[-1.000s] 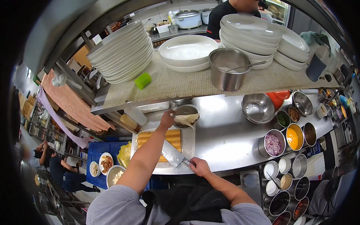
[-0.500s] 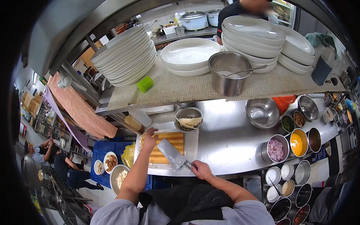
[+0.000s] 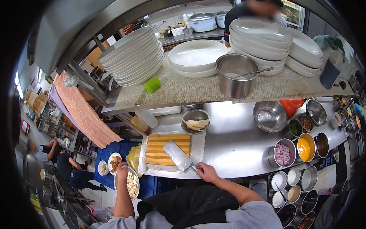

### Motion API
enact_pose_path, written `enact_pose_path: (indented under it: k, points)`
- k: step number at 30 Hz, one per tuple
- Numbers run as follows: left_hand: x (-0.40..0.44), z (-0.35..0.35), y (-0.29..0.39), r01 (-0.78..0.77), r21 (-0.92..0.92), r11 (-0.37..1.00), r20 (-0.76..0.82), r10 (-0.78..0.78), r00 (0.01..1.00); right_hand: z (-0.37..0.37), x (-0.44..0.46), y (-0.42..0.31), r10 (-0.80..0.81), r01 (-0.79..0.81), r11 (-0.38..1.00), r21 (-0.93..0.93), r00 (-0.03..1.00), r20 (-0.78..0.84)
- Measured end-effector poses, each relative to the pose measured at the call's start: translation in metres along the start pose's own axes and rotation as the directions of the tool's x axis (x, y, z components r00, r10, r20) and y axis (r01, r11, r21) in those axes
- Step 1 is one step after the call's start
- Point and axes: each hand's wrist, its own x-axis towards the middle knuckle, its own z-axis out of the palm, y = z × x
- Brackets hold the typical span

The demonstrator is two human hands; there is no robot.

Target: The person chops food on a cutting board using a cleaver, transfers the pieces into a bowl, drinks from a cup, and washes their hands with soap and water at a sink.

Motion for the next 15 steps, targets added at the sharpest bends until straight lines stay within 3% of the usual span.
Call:
enact_pose_path:
  k: [10, 11, 12, 14, 15]
  points:
    - [-0.003, -0.006, -0.018, -0.042, 0.155, 0.987, 0.036, 0.037, 0.999, -0.004, -0.002, -0.008, 0.032, -0.032, 0.999, 0.026, 0.999, 0.01]
    - [-0.018, -0.001, 0.019, 0.104, 0.084, 0.991, 0.063, -0.11, 0.992, -0.004, -0.001, -0.008, 0.03, -0.03, 0.999, 0.024, 0.999, 0.011]
    - [-0.016, 0.0, 0.015, 0.104, 0.083, 0.991, 0.061, -0.11, 0.992, -0.004, -0.001, -0.007, 0.035, -0.036, 0.999, 0.019, 0.999, 0.017]
    - [-0.007, 0.009, 0.004, -0.087, 0.15, 0.985, 0.06, 0.078, 0.995, -0.003, -0.001, -0.006, 0.043, -0.043, 0.999, 0.014, 0.999, 0.022]
    - [-0.001, 0.011, -0.006, -0.087, 0.151, 0.985, 0.062, 0.079, 0.995, -0.003, -0.001, -0.006, 0.032, -0.033, 0.999, 0.019, 0.999, 0.013]
